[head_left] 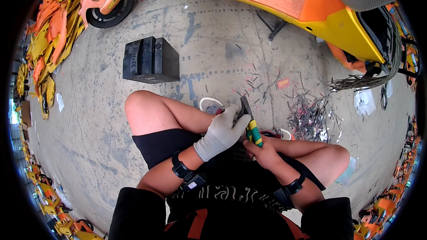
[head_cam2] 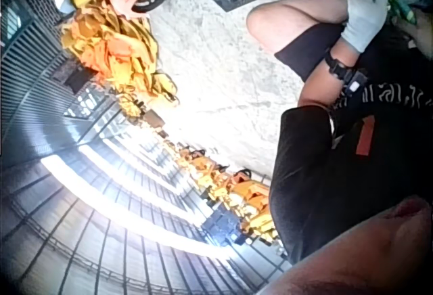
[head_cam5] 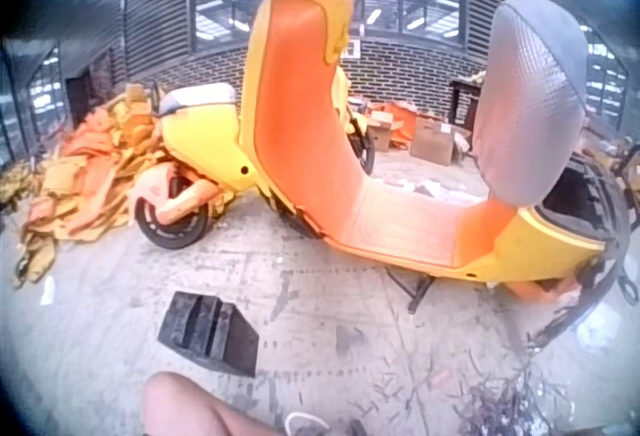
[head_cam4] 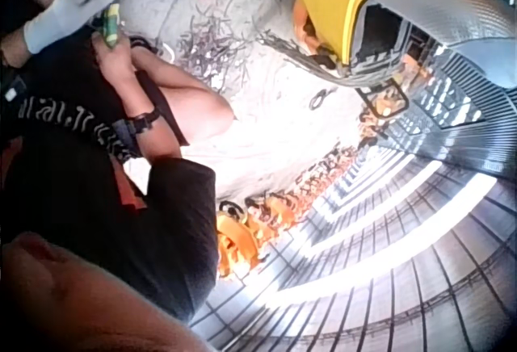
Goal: The person strips insulation from the ends of wires using a pair of pliers and a wire stripper, while sitting on the floor next to an orange scooter.
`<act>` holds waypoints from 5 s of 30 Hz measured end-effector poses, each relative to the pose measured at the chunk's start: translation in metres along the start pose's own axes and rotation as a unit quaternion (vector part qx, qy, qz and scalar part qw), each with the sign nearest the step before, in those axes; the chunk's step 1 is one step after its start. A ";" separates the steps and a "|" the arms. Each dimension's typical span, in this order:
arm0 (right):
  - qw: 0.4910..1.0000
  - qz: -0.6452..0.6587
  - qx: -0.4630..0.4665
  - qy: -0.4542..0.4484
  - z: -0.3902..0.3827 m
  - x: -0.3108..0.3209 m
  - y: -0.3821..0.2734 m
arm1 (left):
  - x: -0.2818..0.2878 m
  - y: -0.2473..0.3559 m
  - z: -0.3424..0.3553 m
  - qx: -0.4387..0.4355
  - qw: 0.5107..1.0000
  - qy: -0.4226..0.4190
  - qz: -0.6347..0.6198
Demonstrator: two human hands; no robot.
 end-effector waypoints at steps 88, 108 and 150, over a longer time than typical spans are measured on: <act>0.937 -0.206 0.199 0.201 -0.042 0.040 -0.074 | -0.044 0.002 -0.008 0.032 0.962 -0.269 -0.046; 0.988 0.054 0.082 0.119 -0.023 0.060 -0.025 | -0.018 0.014 -0.002 0.029 0.982 -0.183 -0.020; 0.960 0.268 0.073 -0.035 -0.033 0.019 -0.035 | -0.046 0.014 -0.007 -0.188 0.952 -0.233 0.070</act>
Point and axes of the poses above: each hand's wrist, its own z-axis towards the middle knuckle, its own x-axis out of the back of the hand, y = z × x, the point moved 8 cm from there along z, towards the middle knuckle, and after that the axes turned 9 degrees about -y, right-handed, at the moved point
